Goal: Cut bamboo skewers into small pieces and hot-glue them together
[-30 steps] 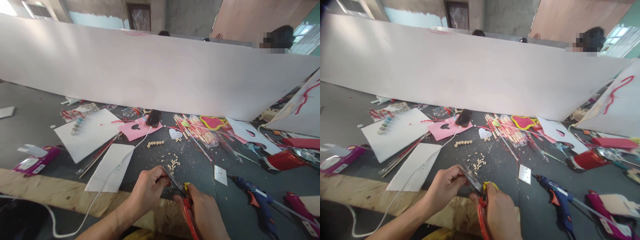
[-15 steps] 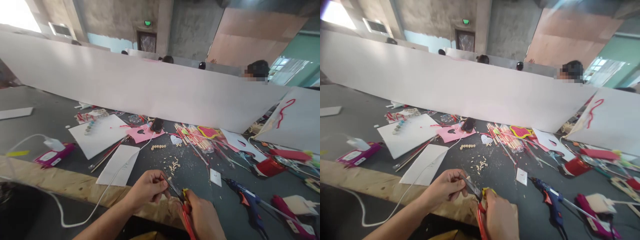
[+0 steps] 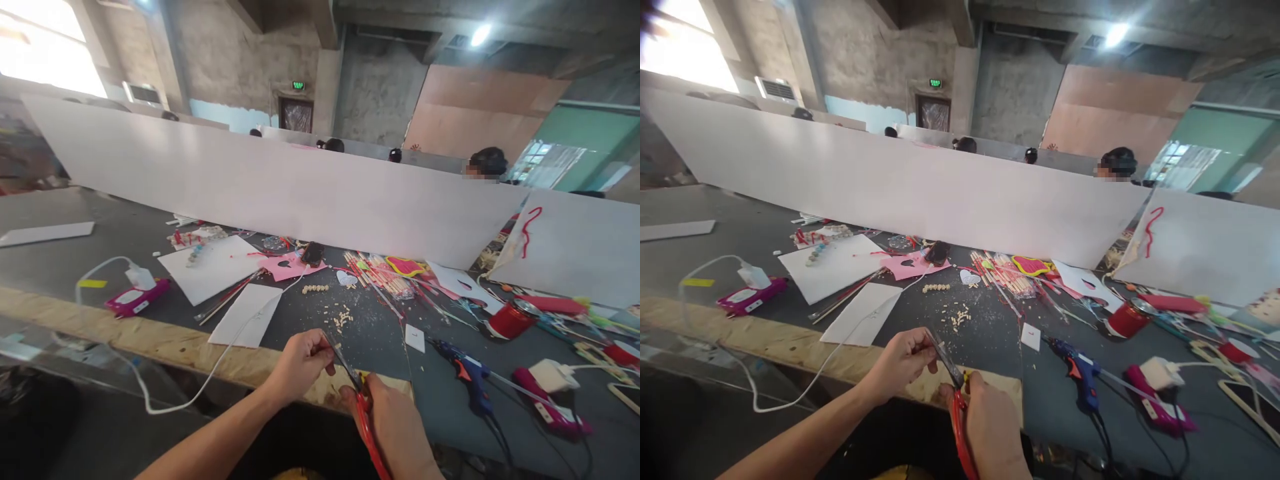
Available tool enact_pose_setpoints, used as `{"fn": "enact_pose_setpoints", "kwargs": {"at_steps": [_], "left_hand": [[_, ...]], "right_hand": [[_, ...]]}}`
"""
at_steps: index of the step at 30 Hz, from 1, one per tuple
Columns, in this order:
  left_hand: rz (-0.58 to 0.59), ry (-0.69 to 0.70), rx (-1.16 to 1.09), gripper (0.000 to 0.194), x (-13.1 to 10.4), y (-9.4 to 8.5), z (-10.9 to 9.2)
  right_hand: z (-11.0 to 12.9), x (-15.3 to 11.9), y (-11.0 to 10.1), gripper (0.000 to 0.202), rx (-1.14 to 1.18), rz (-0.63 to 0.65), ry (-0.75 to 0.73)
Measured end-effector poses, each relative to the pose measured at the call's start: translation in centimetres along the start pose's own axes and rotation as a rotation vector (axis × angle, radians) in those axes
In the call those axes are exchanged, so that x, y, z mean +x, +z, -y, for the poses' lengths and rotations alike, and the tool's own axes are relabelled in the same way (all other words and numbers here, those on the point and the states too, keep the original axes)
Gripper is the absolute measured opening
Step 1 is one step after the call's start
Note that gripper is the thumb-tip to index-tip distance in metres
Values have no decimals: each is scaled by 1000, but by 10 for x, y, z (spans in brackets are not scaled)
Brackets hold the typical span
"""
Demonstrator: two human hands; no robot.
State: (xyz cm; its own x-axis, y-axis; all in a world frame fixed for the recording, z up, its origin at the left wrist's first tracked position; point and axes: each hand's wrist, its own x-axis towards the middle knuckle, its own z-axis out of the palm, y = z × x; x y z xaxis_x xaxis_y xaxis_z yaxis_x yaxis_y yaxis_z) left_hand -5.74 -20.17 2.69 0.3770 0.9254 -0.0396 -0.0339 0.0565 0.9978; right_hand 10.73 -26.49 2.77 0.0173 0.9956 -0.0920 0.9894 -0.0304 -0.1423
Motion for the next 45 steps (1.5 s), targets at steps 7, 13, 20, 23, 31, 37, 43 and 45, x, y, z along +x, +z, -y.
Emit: {"fn": "enact_pose_setpoints", "kwargs": {"at_steps": [7,13,20,23,31,37,43,45], "left_hand": [[249,-209,-131,28,15,5,-7],[96,-73,50,17,33,15,-6],[-101,60,326,14,41,9,-6],[44,-160,-44,12,49,-3,-4],[325,-356,-364,25,78,-21,-2],[66,-122,150,16,89,-10,-8],[135,-236,-14,23,96,-11,-10],[238,-360,-215,28,99,-15,-11]], "right_hand": [[-21,0,-1,27,119,-67,-51],[-33,20,-1,31,124,-19,37],[-28,48,7,34,36,95,33],[-28,55,11,30,61,81,0],[-36,71,14,22,171,-43,-91],[-37,85,7,25,65,20,34],[-32,86,10,22,218,86,49],[-30,87,13,21,314,82,22]]}}
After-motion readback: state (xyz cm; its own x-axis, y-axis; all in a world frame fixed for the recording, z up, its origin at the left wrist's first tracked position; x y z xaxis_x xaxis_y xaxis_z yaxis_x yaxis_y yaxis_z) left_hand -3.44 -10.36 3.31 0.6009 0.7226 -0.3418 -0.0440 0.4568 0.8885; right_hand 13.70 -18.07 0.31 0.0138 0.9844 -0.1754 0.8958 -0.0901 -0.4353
